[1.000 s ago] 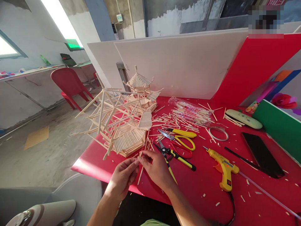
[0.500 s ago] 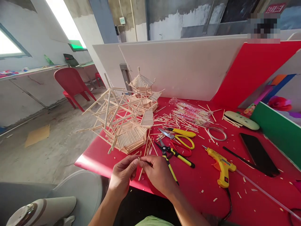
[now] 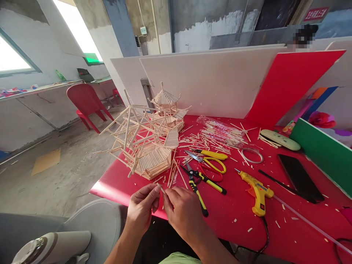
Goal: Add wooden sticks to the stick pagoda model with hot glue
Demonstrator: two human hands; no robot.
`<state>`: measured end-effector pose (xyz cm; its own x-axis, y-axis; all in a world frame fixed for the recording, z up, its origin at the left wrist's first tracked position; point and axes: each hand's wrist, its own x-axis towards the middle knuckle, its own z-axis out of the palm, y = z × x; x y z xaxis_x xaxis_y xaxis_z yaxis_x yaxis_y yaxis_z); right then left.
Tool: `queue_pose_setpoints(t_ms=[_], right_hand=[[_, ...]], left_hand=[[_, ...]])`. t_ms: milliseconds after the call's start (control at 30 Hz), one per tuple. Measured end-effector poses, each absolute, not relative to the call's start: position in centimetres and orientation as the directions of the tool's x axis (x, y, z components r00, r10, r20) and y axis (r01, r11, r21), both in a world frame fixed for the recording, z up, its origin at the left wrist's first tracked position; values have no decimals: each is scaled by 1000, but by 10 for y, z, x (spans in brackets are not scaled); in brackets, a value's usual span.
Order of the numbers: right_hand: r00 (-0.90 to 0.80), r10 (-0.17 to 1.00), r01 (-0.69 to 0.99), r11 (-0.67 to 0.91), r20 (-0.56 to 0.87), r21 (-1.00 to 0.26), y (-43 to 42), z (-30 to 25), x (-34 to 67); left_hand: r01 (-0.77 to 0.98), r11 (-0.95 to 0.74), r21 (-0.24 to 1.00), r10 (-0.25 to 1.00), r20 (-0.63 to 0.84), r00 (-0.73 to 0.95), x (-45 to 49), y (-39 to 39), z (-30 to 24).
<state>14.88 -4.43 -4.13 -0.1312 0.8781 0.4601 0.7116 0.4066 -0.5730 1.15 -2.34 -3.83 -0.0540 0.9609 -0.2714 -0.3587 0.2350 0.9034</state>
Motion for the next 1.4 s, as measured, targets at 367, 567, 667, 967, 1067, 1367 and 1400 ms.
queue_pose_setpoints(t_ms=[367,567,667,967,1067,1367,1400], right_hand=[[-151,839,702,464,524,-541,-43,-37,148],[-223,775,784,503,591,-364,-46,-40,138],[-213,785,750,513,581,-418,-45,-31,132],[-120,732,757,505,670,-416,-16,8,110],[-129,725,768,504,676,-395,-7,9,101],[-111,812,749,447,573,-489,4,5,91],[-113,817,748,444,565,-493,5,5,91]], left_hand=[[-322,245,914,959,-278,-62,9,-23,-32],[-386,258,886,934,-331,-137,6,-24,-29],[-414,260,872,938,-330,-106,1,-25,-26],[-362,90,928,922,-216,-322,-32,-16,-23],[-380,-22,925,889,-156,-431,-43,-10,-12],[-94,-20,995,925,-17,-379,-57,22,11],[-115,-2,993,930,-40,-365,-57,24,11]])
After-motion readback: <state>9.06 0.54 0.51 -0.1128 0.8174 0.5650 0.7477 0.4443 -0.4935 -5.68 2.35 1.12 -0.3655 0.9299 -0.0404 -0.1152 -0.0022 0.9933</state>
